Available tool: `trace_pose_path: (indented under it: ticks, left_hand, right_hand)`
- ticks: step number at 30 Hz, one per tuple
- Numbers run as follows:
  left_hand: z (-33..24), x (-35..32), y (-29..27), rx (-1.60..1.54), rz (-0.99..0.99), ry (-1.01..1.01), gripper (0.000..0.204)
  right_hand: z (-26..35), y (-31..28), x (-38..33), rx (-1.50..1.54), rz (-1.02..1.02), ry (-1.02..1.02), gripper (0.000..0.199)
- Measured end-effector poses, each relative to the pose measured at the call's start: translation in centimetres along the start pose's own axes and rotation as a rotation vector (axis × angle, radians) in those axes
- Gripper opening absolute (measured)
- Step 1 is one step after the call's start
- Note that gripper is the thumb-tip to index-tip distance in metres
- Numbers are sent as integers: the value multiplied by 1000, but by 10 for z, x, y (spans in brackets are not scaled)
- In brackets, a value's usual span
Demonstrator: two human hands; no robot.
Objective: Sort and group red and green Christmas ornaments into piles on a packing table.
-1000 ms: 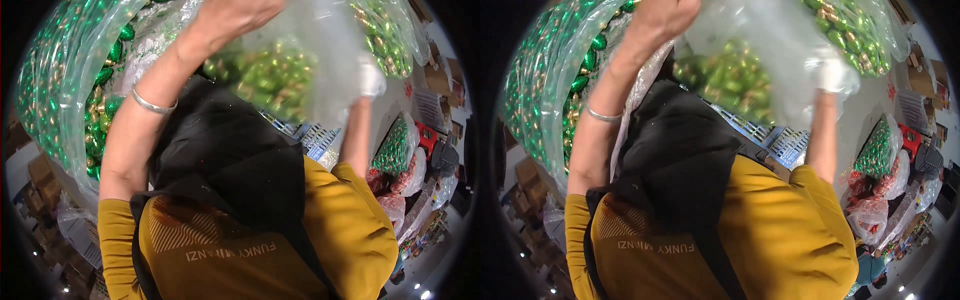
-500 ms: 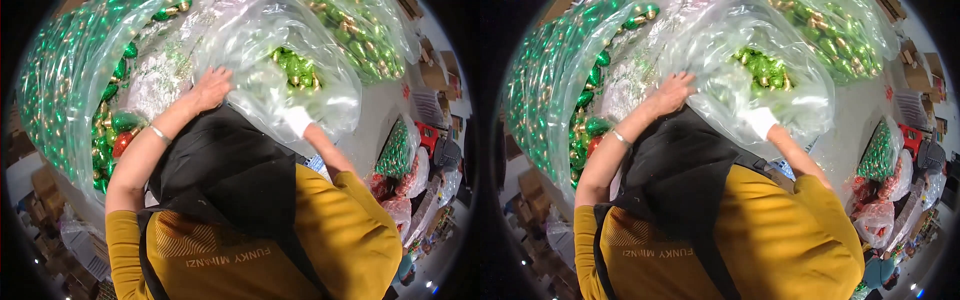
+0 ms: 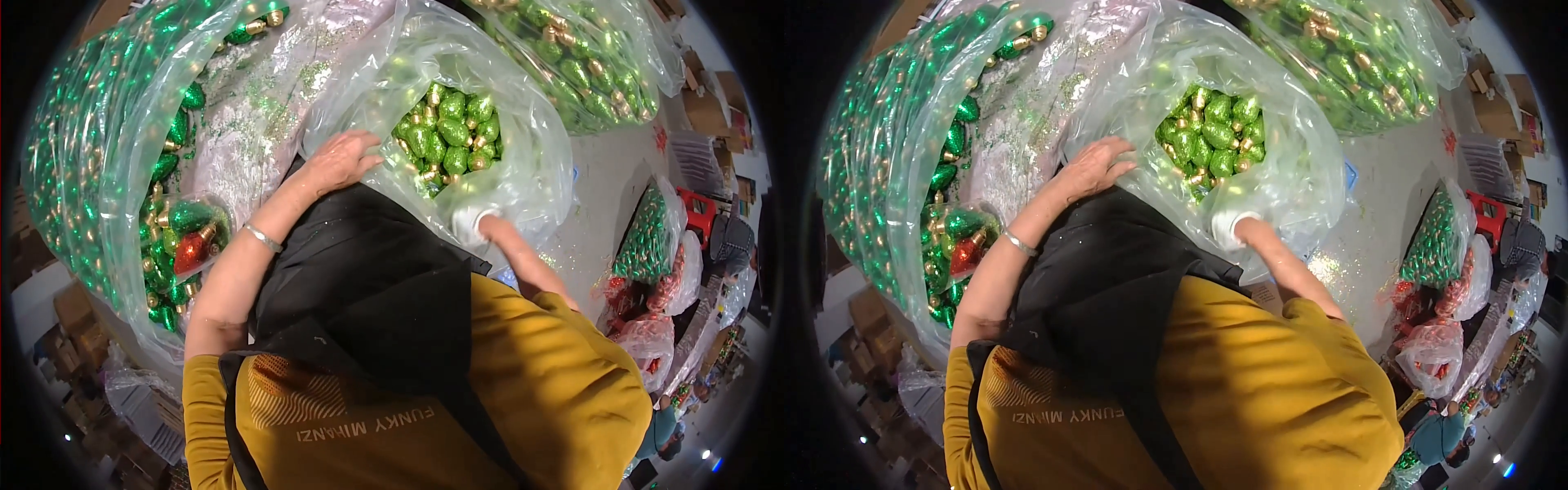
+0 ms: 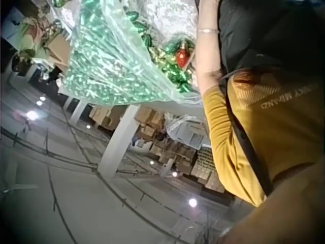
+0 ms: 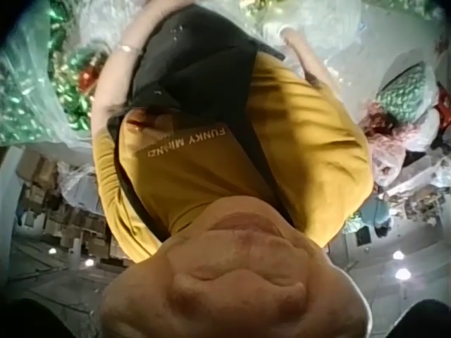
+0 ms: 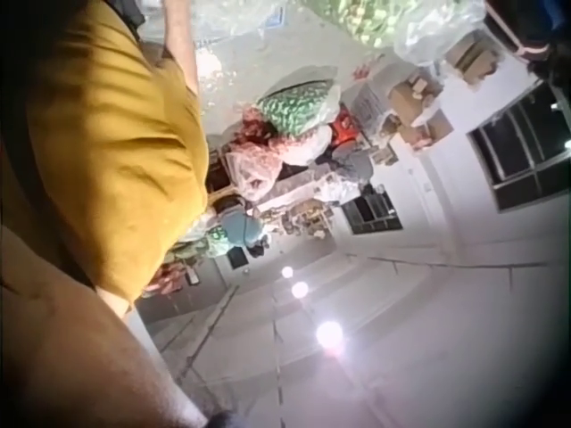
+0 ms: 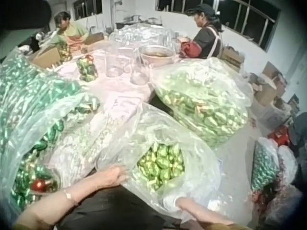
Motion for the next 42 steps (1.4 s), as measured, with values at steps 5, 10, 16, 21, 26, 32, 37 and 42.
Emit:
trace_pose_path:
  ticks: [5, 10, 16, 21, 26, 32, 37, 42]
  left_hand:
    - [-24, 42, 7, 518, 50, 342, 52]
    - [91, 25, 44, 627, -119, 33, 55]
    - [59, -1, 14, 32, -57, -123, 42]
    - [-81, -172, -48, -327, -542, 121, 38]
    - [-97, -361, 15, -704, -876, -712, 14]
    - [-103, -542, 247, -342, -1039, -1282, 16]
    - [-95, -619, 464, -185, -986, -1895, 35]
    - [-35, -546, 396, -45, -840, -2088, 74]
  right_hand:
    - [67, -150, -28, 642, -210, 15, 33]
    - [41, -100, 37, 26, -722, 577, 68]
    - [-16, -24, 62, -133, -652, 498, 49]
    - [39, -136, -4, 902, -501, 131, 19]
    - [251, -260, -24, 269, -606, -396, 22]
    - [353, -342, 166, -540, -751, -168, 34]
    - [399, -367, 252, -478, -779, -377, 37]
    - [341, -369, 321, -103, -800, -619, 43]
Point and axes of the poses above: each hand's wrist, its own x-axis towards the middle knuckle, its own y-axis out of the palm, z = x × y, the point moved 1 cm from there along x, towards the middle knuckle, and after that the axes turned 12 degrees about y, right-handed, at the moved point
